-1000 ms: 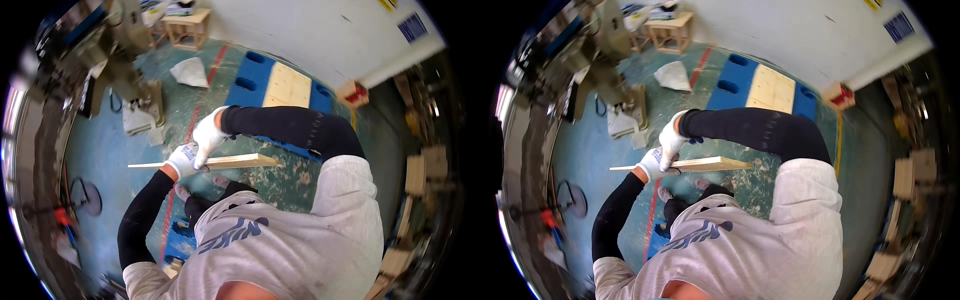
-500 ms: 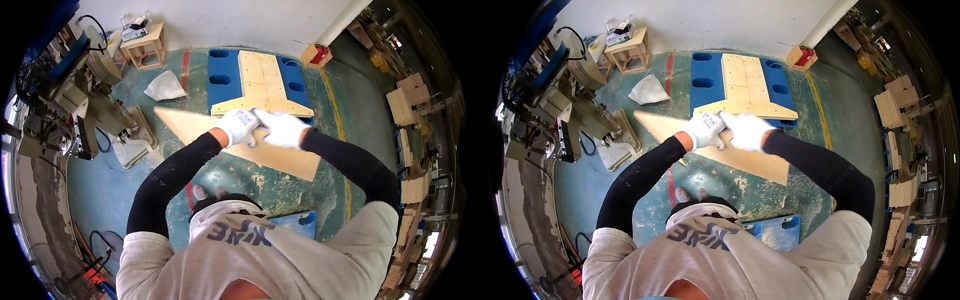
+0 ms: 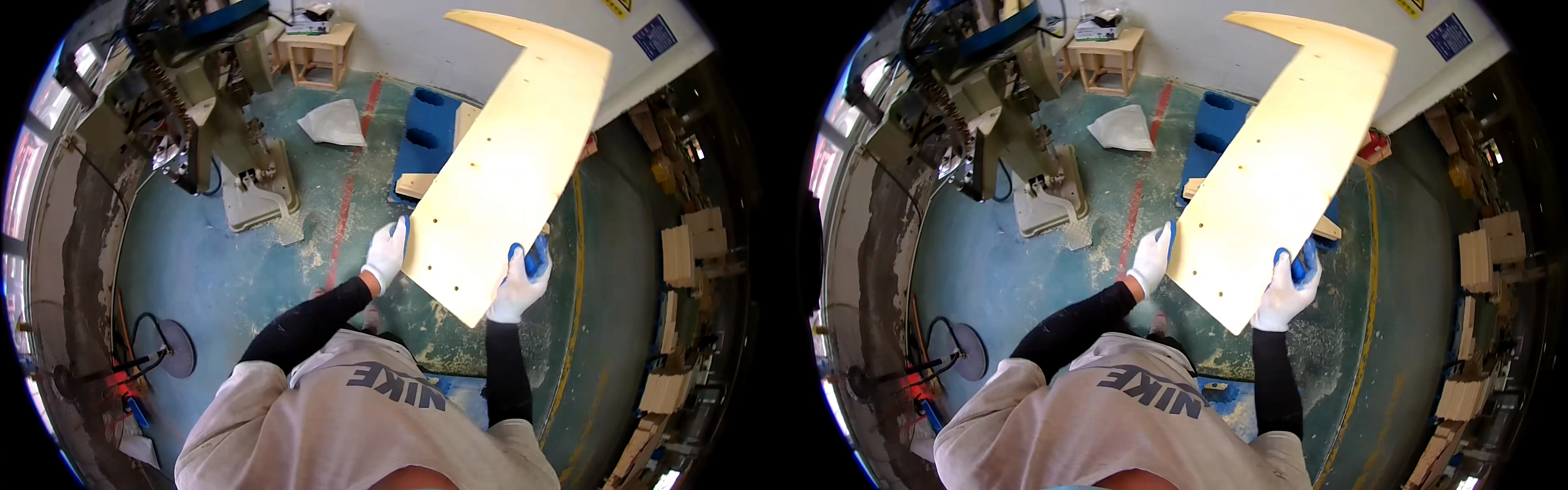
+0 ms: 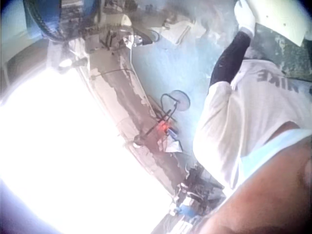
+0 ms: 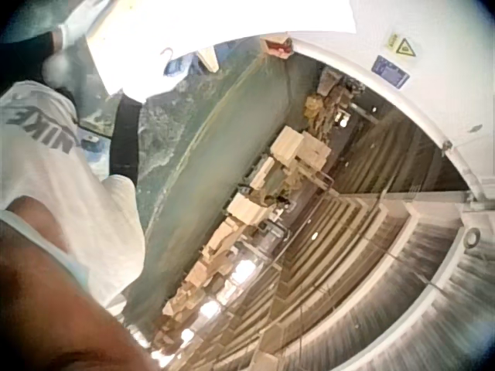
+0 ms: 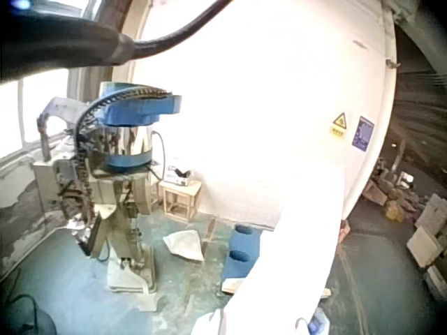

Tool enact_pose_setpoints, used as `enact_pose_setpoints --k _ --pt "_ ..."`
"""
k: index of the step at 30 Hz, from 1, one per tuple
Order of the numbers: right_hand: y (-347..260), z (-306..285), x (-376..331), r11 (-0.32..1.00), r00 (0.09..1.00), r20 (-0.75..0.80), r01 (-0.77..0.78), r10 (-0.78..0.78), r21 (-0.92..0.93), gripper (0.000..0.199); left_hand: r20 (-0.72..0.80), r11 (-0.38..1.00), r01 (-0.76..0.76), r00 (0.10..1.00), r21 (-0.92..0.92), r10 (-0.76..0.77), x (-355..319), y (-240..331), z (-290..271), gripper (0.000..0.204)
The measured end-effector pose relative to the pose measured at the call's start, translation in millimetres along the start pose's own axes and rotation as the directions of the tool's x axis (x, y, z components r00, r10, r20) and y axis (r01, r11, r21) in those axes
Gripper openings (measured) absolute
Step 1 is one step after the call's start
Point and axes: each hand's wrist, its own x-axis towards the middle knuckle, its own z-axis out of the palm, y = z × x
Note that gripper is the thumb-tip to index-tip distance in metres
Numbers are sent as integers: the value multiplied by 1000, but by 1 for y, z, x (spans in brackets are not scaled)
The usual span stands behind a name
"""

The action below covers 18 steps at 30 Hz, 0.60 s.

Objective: The person uses a screwdriver to mark or indent positions on a L-shaped wooden board and then aligns it with a large machine to drill holes into the wood.

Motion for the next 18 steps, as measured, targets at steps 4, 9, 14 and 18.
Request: enact_pose_setpoints --k 4,9,14,18 --pt "34 32 -37 981 988 147 -70 44 181 52 -15 547 -487 738 681 675 16 23 -127 41" --pt "122 54 -9 713 856 285 -516 431 475 68 42 663 -315 918 679 393 -9 65 -305 45" --pt "152 130 -118 794 807 196 -587 557 161 58 16 578 -268 915 770 403 -31 42 -428 30" --pt "143 191 -159 715 759 238 -651 606 256 57 -353 690 -234 722 685 595 -62 -5 -497 38"
